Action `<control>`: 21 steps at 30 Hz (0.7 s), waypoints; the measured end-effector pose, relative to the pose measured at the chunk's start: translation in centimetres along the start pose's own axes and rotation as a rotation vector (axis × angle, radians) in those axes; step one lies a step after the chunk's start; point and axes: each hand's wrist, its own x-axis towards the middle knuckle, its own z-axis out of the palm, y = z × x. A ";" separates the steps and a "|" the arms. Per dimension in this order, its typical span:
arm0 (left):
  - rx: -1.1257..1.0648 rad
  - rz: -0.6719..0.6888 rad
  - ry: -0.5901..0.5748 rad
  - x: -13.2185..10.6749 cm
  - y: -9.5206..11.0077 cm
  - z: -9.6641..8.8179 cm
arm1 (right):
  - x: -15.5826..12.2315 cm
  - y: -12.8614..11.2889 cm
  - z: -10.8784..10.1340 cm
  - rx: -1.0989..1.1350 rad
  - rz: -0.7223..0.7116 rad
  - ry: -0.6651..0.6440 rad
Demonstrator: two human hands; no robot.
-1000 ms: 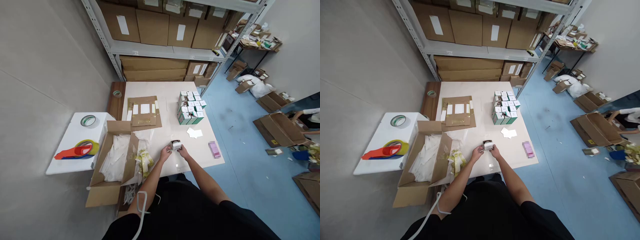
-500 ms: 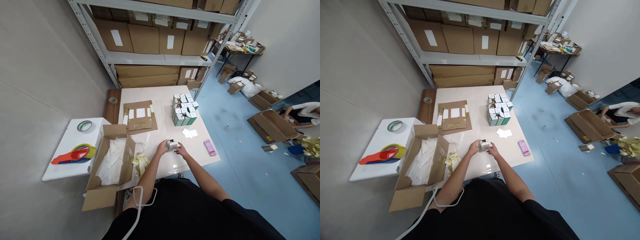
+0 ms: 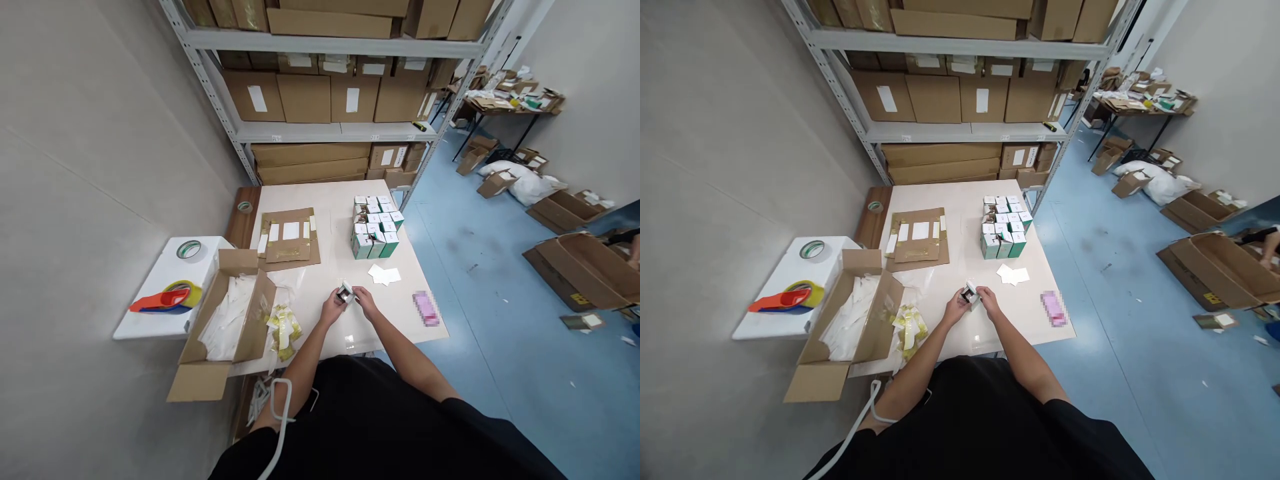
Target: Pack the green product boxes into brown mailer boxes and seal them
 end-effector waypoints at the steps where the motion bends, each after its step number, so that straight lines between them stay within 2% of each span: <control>1: 0.030 -0.013 0.024 0.1 0.2 0.0 | 0.0 0.0 -0.1 -0.021 -0.009 -0.029; 5: 0.195 -0.027 0.161 0.4 1.3 0.0 | 0.4 0.2 -0.4 -0.137 -0.139 -0.139; 7: 0.220 -0.032 0.176 0.4 1.8 -0.1 | 0.7 0.2 -0.6 -0.163 -0.186 -0.163; 10: 0.221 -0.072 0.163 0.1 2.3 -0.1 | 1.4 0.0 -0.9 -0.169 -0.166 -0.161; 16: 0.236 -0.142 0.246 -1.1 2.0 0.1 | 2.7 -0.9 0.2 -0.197 -0.047 -0.029; 21: 0.141 -0.016 0.303 -1.4 1.2 -0.1 | 3.6 -0.7 2.5 -0.372 0.020 0.086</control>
